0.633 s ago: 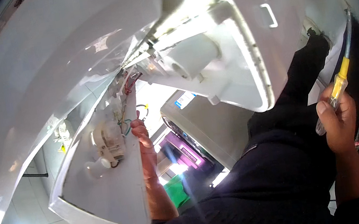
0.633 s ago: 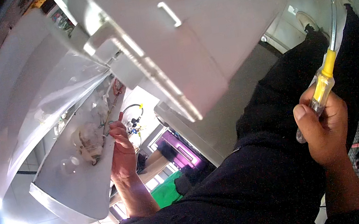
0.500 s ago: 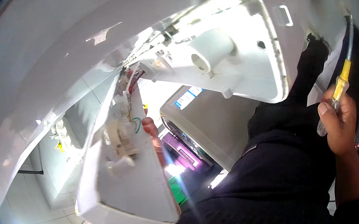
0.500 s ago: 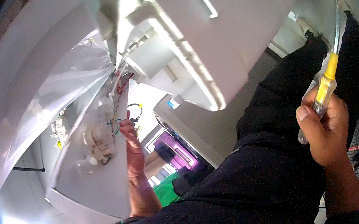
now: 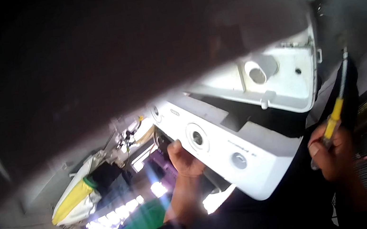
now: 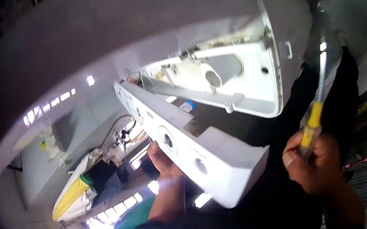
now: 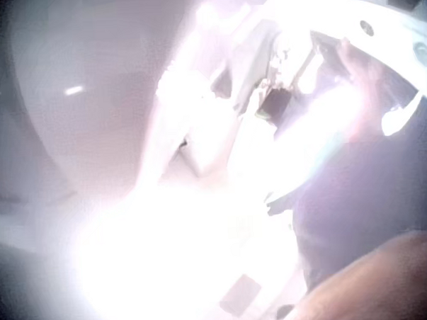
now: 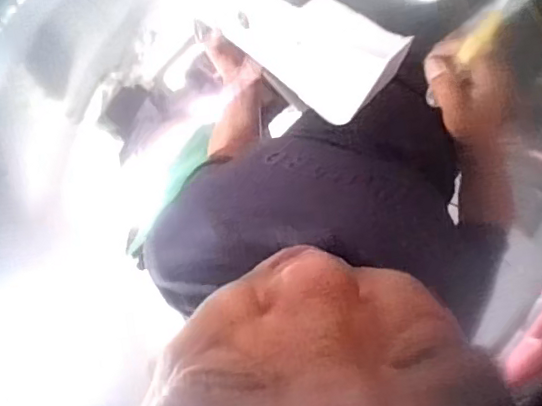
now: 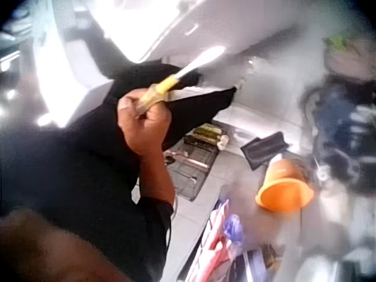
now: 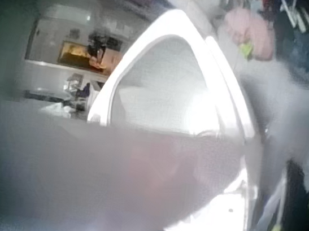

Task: The person uses a screwdriver to remove screws from the control panel of a top-loading washing machine. They lift the panel to reveal the internal wiring and components, then proceed to unscrew and detach the control panel assembly from the main body of the appliance.

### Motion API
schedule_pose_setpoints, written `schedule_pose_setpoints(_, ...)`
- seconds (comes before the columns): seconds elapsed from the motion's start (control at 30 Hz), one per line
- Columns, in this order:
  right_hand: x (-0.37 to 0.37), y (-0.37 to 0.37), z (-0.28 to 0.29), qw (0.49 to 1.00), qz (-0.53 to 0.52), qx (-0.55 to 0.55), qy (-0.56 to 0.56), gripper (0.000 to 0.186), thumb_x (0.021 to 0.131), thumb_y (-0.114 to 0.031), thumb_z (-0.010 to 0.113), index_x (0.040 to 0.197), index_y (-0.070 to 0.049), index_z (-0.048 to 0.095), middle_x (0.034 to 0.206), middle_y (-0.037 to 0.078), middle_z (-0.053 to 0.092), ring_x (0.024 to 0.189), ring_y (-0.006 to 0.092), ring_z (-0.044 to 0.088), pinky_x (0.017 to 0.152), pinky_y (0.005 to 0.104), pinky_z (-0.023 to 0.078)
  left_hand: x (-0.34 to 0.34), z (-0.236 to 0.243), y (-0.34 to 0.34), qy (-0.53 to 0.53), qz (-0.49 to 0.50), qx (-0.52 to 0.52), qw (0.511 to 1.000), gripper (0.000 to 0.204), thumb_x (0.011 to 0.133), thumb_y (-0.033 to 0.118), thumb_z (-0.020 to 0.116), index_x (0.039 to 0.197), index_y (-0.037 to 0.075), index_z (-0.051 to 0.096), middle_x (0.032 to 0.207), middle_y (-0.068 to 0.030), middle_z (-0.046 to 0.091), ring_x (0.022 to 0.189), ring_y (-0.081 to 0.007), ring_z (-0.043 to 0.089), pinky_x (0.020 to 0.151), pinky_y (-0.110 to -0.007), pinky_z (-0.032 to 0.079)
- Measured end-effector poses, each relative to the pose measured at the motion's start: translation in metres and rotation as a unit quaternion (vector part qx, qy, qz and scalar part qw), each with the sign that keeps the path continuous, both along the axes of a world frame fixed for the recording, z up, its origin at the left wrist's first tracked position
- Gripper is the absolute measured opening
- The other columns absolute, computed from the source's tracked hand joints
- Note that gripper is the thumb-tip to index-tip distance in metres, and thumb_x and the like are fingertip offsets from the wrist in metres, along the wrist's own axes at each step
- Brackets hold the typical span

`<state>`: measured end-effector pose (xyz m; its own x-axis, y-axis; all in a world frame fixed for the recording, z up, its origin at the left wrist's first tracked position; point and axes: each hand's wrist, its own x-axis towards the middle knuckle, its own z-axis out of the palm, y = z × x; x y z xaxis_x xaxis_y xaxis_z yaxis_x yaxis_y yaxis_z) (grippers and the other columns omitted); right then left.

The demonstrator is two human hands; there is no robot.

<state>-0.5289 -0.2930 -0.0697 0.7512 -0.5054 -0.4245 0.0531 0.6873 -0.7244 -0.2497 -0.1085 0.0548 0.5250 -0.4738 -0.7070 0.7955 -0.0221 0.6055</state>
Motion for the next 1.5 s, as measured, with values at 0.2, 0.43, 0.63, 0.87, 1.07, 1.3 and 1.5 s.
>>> schedule_pose_setpoints(0.2,-0.01,-0.02,0.038,0.995,0.073,0.016,0.062,0.008,0.084,-0.01,0.062,0.083,-0.002,0.06,0.06,0.001,0.057,0.051,0.0076,0.055,0.05,0.0228,0.043,-0.015,-0.039,-0.004,0.042,-0.013,-0.031,0.999,0.066,0.074,0.02,0.068,0.134,0.002,0.047,0.128,-0.0155,0.058,0.119,-0.0335,0.055,0.105,-0.051,0.041)
schedule_pose_setpoints(0.43,0.018,0.016,0.066,0.983,0.009,-0.067,0.172,0.012,0.087,-0.013,0.061,0.085,-0.002,0.06,0.066,0.001,0.056,0.059,0.0064,0.051,0.054,0.0247,0.041,0.021,-0.046,0.021,0.083,0.006,-0.086,0.993,0.063,0.075,0.006,0.065,0.135,0.001,0.044,0.133,-0.0165,0.054,0.124,-0.0345,0.051,0.109,-0.052,0.037)
schedule_pose_setpoints(0.63,0.03,0.039,0.058,0.973,-0.013,-0.117,0.199,0.012,0.085,-0.011,0.062,0.087,0.001,0.061,0.07,0.001,0.058,0.062,0.0069,0.053,0.057,0.025,0.043,0.046,-0.033,0.022,0.08,0.051,-0.133,0.987,0.062,0.082,0.026,0.058,0.138,0.004,0.042,0.137,-0.0152,0.051,0.126,-0.034,0.05,0.107,-0.05,0.039)
schedule_pose_setpoints(0.87,0.034,0.039,0.08,0.947,0.002,-0.207,0.245,0.016,0.085,-0.013,0.06,0.089,0.002,0.061,0.071,0.005,0.06,0.064,0.0117,0.056,0.06,0.0286,0.045,0.046,-0.024,0.038,0.037,0.029,-0.14,0.989,0.068,0.082,0.034,0.061,0.139,0.005,0.04,0.137,-0.0165,0.051,0.125,-0.036,0.051,0.103,-0.054,0.041)
schedule_pose_setpoints(1.07,0.031,0.035,0.097,0.928,-0.016,-0.264,0.264,0.016,0.085,-0.014,0.06,0.088,0.002,0.059,0.071,0.006,0.059,0.065,0.0135,0.056,0.061,0.0302,0.046,0.036,-0.014,0.046,0.012,-0.002,-0.115,0.993,0.062,0.088,0.036,0.063,0.137,0.006,0.041,0.131,-0.0147,0.055,0.121,-0.0353,0.054,0.096,-0.056,0.047)
schedule_pose_setpoints(1.3,0.037,0.036,0.106,0.949,-0.044,-0.187,0.248,0.014,0.088,-0.015,0.061,0.088,-0.001,0.059,0.071,0.0,0.057,0.061,0.007,0.051,0.056,0.0249,0.043,0.042,-0.008,0.036,0.018,-0.006,-0.108,0.994,0.056,0.09,0.034,0.062,0.135,0.006,0.043,0.128,-0.017,0.056,0.117,-0.0356,0.057,0.095,-0.054,0.048)
schedule_pose_setpoints(1.5,0.038,0.043,0.091,0.95,-0.058,-0.18,0.249,0.012,0.088,-0.014,0.062,0.086,-0.003,0.058,0.069,-0.002,0.054,0.06,0.0056,0.049,0.055,0.0238,0.041,0.056,-0.041,0.046,-0.002,-0.003,-0.129,0.992,0.06,0.086,0.024,0.066,0.135,0.001,0.041,0.128,-0.0189,0.056,0.116,-0.0343,0.058,0.098,-0.051,0.048)
